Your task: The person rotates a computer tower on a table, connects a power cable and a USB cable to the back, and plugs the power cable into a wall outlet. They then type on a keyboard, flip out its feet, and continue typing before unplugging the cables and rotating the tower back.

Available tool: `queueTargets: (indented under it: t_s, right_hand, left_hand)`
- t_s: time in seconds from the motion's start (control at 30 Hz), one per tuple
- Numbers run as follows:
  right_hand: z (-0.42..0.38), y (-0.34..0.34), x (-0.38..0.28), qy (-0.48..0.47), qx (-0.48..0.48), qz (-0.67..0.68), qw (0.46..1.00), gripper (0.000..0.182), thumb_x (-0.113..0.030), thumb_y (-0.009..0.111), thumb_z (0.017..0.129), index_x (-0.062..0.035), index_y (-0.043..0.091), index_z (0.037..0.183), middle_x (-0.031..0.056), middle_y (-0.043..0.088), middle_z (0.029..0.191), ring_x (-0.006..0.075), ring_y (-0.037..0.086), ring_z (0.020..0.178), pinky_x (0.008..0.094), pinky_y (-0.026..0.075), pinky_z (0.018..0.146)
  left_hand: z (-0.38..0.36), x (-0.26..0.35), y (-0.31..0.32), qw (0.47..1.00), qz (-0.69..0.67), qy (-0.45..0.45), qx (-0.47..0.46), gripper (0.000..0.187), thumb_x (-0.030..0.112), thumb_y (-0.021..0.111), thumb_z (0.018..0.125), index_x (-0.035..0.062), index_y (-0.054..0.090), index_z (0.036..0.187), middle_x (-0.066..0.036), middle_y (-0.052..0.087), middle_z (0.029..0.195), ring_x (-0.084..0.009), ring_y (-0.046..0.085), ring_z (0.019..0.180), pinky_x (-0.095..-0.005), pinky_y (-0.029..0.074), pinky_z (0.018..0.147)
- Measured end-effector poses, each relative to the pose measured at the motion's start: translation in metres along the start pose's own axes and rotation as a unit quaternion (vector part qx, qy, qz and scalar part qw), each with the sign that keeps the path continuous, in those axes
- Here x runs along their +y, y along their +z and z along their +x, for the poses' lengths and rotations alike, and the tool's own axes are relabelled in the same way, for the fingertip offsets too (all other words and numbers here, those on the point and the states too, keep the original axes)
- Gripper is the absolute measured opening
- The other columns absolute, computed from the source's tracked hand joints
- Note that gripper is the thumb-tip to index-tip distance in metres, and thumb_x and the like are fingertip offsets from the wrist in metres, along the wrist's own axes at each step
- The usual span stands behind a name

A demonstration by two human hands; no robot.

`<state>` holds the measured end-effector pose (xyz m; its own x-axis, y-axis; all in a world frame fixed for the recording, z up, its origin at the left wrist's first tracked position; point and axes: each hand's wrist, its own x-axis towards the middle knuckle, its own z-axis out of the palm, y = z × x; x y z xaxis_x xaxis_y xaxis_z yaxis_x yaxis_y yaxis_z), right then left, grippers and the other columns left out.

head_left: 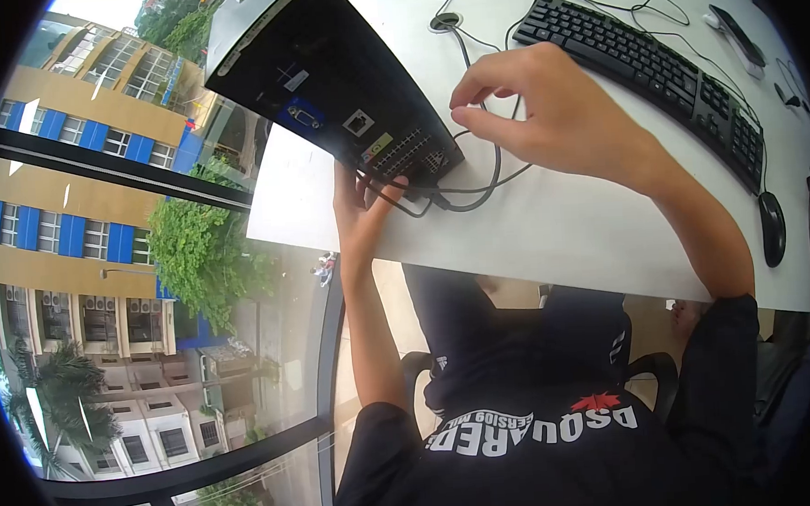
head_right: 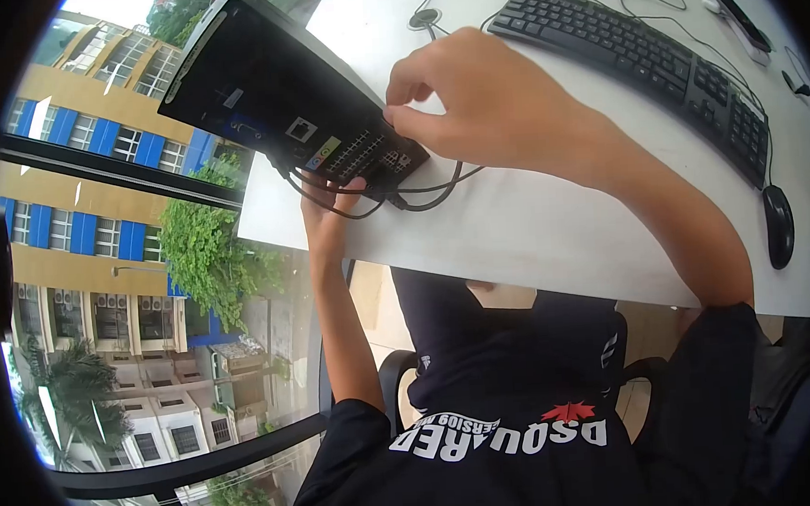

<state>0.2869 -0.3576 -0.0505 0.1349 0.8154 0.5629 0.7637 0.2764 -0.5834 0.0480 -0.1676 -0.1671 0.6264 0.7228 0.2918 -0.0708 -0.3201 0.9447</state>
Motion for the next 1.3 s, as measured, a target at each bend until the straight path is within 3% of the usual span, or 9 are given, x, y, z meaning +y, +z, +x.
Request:
queueTargets:
  t_s: [0.1,0.33,0.53,0.57,0.7,0.8,0.9,1.13,1.3]
  right_hand:
    - [-0.005,-0.009,-0.022,0.019,-0.020,0.077,0.997,0.018,-0.013,0.071,0.091,0.0023,0.078,0.097,0.0169,0.077,0.085,0.0239,0.077,0.080,0.0346,0.059,0.067]
    - [-0.063,0.033,-0.008,-0.054,0.067,-0.016,0.996,0.009,-0.011,0.073,0.090,-0.0022,0.072,0.091,0.0113,0.073,0.089,0.0290,0.072,0.077,0.0374,0.057,0.067]
    - [-0.099,0.052,-0.025,-0.026,-0.025,-0.026,0.999,0.009,-0.012,0.074,0.088,-0.0045,0.072,0.092,0.0113,0.074,0.094,0.0288,0.073,0.085,0.0398,0.058,0.076]
    - [-0.107,0.062,-0.025,-0.040,-0.017,-0.043,0.998,0.016,-0.013,0.075,0.088,-0.0034,0.072,0.100,0.0120,0.074,0.111,0.0302,0.071,0.100,0.0401,0.058,0.087]
    - [-0.121,0.076,-0.026,-0.037,-0.004,-0.101,0.994,0.038,-0.014,0.075,0.088,0.0012,0.068,0.122,0.0153,0.066,0.133,0.0350,0.064,0.121,0.0432,0.054,0.103]
    - [-0.107,0.074,-0.036,-0.090,0.051,-0.162,0.981,0.039,-0.014,0.074,0.088,0.0014,0.068,0.123,0.0163,0.067,0.130,0.0349,0.065,0.119,0.0440,0.054,0.102]
    - [-0.095,0.088,-0.043,-0.042,0.024,-0.124,0.991,0.038,-0.016,0.073,0.091,0.0041,0.067,0.123,0.0192,0.068,0.125,0.0346,0.065,0.117,0.0443,0.053,0.104]
    - [-0.068,0.135,-0.042,0.043,0.079,-0.236,0.968,0.027,-0.021,0.070,0.097,0.0043,0.067,0.105,0.0166,0.072,0.084,0.0293,0.070,0.082,0.0402,0.050,0.087]
    - [-0.061,0.149,-0.046,0.067,0.086,-0.278,0.954,0.022,-0.023,0.070,0.098,-0.0021,0.064,0.093,0.0116,0.069,0.070,0.0281,0.068,0.065,0.0391,0.049,0.081]
  left_hand:
    - [0.000,0.007,0.001,1.000,-0.012,-0.009,0.000,0.090,0.008,0.088,0.082,0.0021,0.041,0.158,-0.015,0.056,0.147,-0.0277,0.064,0.123,-0.0409,0.054,0.106]
    - [-0.001,0.006,0.003,0.999,-0.032,0.002,0.001,0.103,0.007,0.089,0.080,-0.0022,0.031,0.164,-0.026,0.049,0.155,-0.0352,0.065,0.123,-0.0428,0.057,0.103]
    - [-0.001,0.013,0.005,1.000,-0.019,-0.001,0.005,0.109,0.009,0.091,0.079,-0.0037,0.026,0.166,-0.028,0.044,0.160,-0.0367,0.064,0.126,-0.0442,0.057,0.103]
    - [-0.001,0.012,0.005,1.000,-0.029,-0.006,0.001,0.109,0.010,0.091,0.079,-0.0036,0.026,0.166,-0.028,0.043,0.161,-0.0376,0.064,0.128,-0.0443,0.056,0.104]
    - [-0.002,0.013,0.006,1.000,-0.024,-0.004,0.000,0.108,0.010,0.091,0.080,-0.0026,0.026,0.166,-0.028,0.043,0.161,-0.0400,0.062,0.130,-0.0446,0.056,0.104]
    - [-0.004,0.020,0.008,0.999,-0.039,-0.014,-0.003,0.108,0.010,0.090,0.081,-0.0026,0.026,0.166,-0.028,0.043,0.161,-0.0404,0.062,0.131,-0.0445,0.056,0.104]
    - [-0.004,0.019,0.007,0.999,-0.041,-0.024,-0.003,0.110,0.011,0.092,0.079,-0.0028,0.026,0.166,-0.029,0.043,0.160,-0.0407,0.059,0.135,-0.0457,0.055,0.106]
    - [-0.001,0.005,0.001,0.999,0.008,0.035,-0.022,0.115,0.016,0.096,0.074,-0.0060,0.029,0.164,-0.027,0.045,0.161,-0.0389,0.041,0.153,-0.0518,0.044,0.117]
    - [-0.001,0.001,0.002,0.999,0.016,0.039,-0.021,0.113,0.019,0.096,0.076,-0.0047,0.029,0.164,-0.025,0.047,0.159,-0.0372,0.044,0.151,-0.0491,0.048,0.115]
